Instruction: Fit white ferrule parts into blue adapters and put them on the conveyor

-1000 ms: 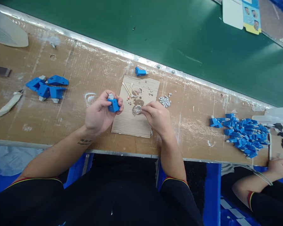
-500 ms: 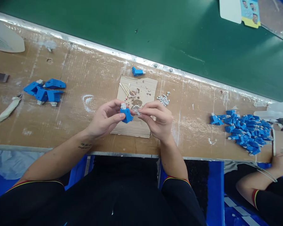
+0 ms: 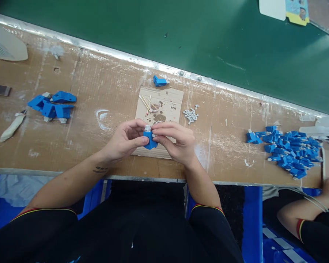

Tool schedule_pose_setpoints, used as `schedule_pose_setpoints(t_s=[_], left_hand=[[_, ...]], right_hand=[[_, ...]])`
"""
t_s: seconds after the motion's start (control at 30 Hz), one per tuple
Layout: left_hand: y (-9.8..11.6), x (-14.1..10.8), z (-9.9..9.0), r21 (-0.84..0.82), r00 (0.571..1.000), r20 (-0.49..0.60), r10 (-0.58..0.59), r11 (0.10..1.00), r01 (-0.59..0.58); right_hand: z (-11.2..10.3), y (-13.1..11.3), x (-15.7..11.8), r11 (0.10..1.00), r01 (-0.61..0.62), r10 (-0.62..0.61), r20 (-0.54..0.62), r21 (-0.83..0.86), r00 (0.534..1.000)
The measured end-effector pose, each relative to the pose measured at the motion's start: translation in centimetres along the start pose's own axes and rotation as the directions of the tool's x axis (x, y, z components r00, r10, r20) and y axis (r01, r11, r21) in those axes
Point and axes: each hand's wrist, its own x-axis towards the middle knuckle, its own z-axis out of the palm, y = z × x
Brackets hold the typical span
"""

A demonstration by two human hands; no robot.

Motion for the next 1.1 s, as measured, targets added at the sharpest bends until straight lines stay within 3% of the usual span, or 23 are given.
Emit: schedule_pose_setpoints(t_s=[0.47, 0.67, 0.77, 0.9, 1.1], left_hand=[[0.3, -0.1, 0.0, 0.077, 1.000, -0.001, -0.020, 0.997, 0.020], [0.6, -0.2, 0.3, 0.153, 0.998, 0.047, 0.048, 0.987, -0.055], [0.8, -0.2, 0.1, 0.204, 0.998, 0.050, 0.040, 0.978, -0.049], [1.1, -0.4, 0.0, 0.210, 0.992, 0.122, -0.024, 0.978, -0.002], [1.2, -0.4, 0.2, 0.122, 0.979, 0.173, -0.111, 0.988, 0.090]], right_hand=[[-0.9, -0.1, 0.3, 0.999, -0.038, 0.041, 0.101, -0.029, 0.994], [-1.2, -0.6, 0.5, 0.999, -0.050, 0.047, 0.149, 0.014, 0.988], [-1.3, -0.7, 0.5, 0.994, -0.109, 0.104, 0.189, 0.016, 0.976], [-1.7, -0.5, 0.6, 0.962, -0.237, 0.194, 0.269, 0.138, 0.944], [-2.0, -0.8, 0.9, 0.967, -0.161, 0.075, 0.381, 0.199, 0.921]])
